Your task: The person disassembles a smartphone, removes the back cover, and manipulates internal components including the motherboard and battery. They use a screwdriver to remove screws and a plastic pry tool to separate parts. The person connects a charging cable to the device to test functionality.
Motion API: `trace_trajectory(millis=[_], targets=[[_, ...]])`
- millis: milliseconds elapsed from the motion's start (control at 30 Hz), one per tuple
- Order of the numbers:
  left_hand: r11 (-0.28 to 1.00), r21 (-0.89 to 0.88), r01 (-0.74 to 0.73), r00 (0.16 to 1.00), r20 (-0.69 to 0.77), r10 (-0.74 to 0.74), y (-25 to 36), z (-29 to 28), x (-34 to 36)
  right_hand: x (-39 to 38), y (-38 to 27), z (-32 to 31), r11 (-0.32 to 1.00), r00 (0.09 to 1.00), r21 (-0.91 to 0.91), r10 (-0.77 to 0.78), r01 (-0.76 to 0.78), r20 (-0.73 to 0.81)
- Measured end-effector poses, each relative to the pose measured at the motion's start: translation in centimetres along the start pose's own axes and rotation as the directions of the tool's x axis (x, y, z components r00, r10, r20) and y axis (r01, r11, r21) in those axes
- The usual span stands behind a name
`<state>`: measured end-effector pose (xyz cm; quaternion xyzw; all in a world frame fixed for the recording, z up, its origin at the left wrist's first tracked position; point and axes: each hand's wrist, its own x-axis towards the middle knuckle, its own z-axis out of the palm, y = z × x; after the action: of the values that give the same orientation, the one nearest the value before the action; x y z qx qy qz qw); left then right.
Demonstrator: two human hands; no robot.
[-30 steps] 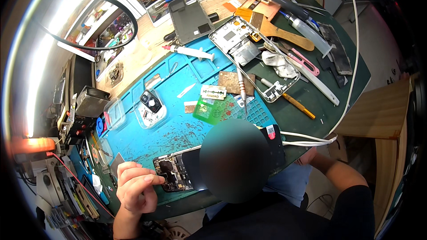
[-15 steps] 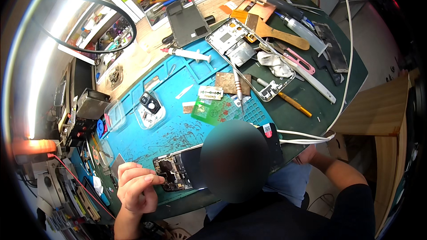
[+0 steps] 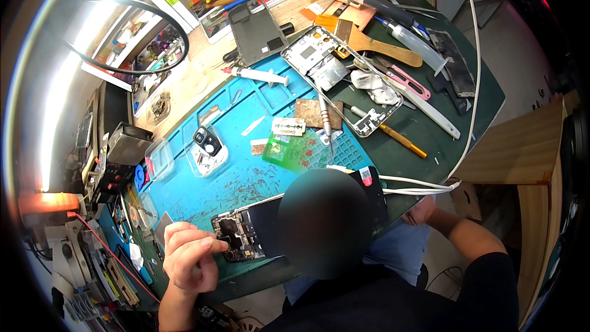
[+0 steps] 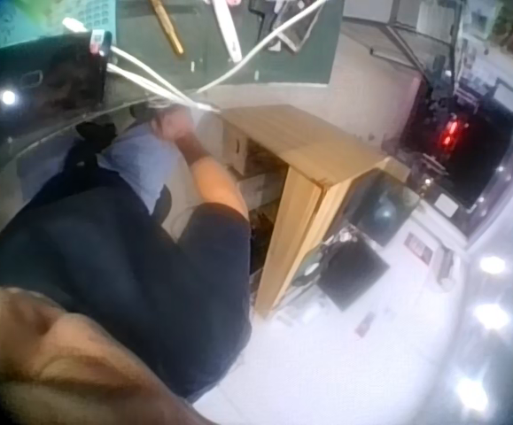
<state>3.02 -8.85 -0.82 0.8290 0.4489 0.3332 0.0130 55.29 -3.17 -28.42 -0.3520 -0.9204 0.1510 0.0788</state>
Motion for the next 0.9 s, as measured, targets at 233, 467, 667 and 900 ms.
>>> trace_trajectory(millis=[233, 467, 667, 900], targets=[[0.998, -0.057, -0.021, 0.998, 0.054, 0.024, -0.4, -0.2, 0.2, 0.9, -0.6, -1.0, 0.998, 0.999, 0.049, -0.026, 0.027, -0.023], [0.987, -0.128, -0.097, 0.994, 0.03, 0.102, 0.0, 0.2, 0.3, 0.5, -0.8, -0.5, 1.0, 0.999, 0.013, 0.009, -0.009, 0.036], [0.988, -0.118, -0.105, 0.99, 0.084, 0.115, 0.3, 0.1, 0.3, 0.4, -0.9, -0.7, 0.999, 0.992, 0.006, 0.049, -0.05, 0.116], [0.981, -0.132, -0.14, 0.983, 0.098, 0.153, -0.1, 0.3, 0.3, 0.6, -1.3, -0.9, 0.999, 1.0, 0.043, -0.012, 0.012, 0.005]])
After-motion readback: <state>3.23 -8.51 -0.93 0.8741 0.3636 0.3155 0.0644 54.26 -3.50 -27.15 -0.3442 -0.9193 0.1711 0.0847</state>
